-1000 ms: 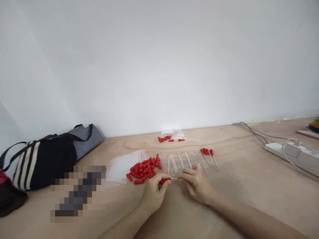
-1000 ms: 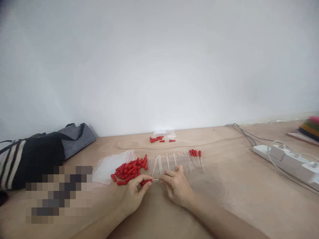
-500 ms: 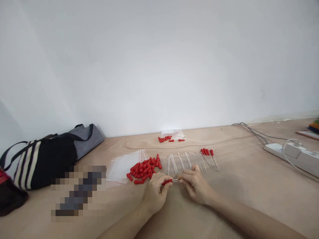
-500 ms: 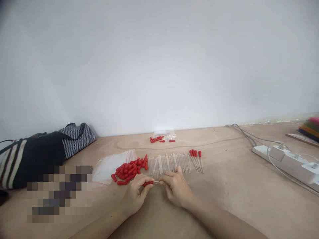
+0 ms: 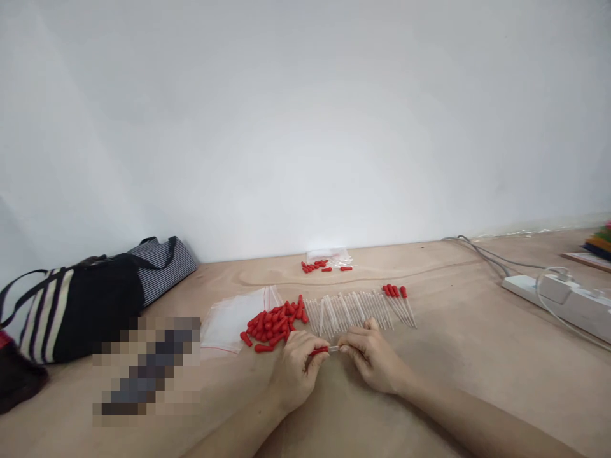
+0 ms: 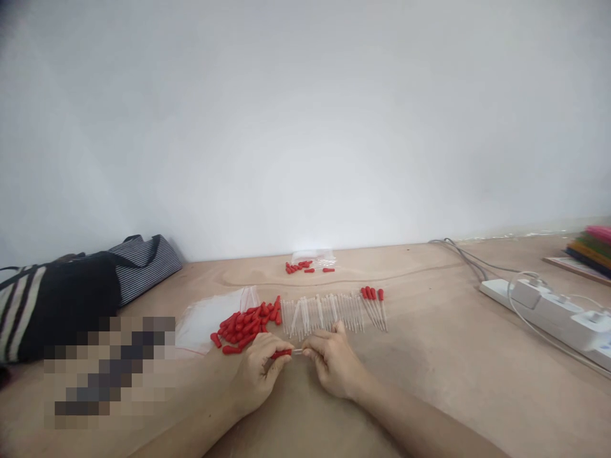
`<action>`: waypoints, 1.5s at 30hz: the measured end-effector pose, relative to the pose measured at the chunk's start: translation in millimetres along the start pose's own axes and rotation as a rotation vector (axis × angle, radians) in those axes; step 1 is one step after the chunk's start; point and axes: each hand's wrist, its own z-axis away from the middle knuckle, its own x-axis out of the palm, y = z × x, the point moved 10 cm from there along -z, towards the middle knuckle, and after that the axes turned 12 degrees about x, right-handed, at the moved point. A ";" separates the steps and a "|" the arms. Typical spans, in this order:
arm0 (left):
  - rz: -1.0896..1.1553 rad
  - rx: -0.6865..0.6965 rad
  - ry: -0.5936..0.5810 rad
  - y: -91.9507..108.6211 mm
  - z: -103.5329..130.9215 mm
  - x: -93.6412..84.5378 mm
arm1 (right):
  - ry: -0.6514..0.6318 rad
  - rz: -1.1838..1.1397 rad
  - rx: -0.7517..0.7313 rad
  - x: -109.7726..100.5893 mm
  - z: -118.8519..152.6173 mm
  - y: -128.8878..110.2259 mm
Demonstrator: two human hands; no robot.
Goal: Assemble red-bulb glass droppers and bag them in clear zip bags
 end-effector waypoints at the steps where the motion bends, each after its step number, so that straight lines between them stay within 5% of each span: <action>1: 0.002 -0.010 -0.004 -1.0 -0.2 0.3 | 0.000 0.018 -0.018 -0.5 0.1 -1.5; 8: -0.099 -0.079 0.015 -16.1 0.1 -10.5 | 0.190 0.243 -0.098 -23.6 -3.4 1.4; 14: -0.223 -0.201 0.052 -42.8 5.2 -32.5 | 0.404 0.201 0.407 -72.7 -14.1 101.0; 20: -0.280 -0.274 0.004 -53.5 8.7 -31.0 | 0.254 0.362 0.697 -70.1 -13.2 159.6; 36: -0.280 -0.300 -0.029 -56.0 12.0 -25.2 | 0.192 0.526 0.762 -65.6 -7.4 164.7; 45: -0.459 -0.363 -0.015 -58.1 9.7 -32.3 | 0.148 0.588 0.764 -59.0 -10.9 166.5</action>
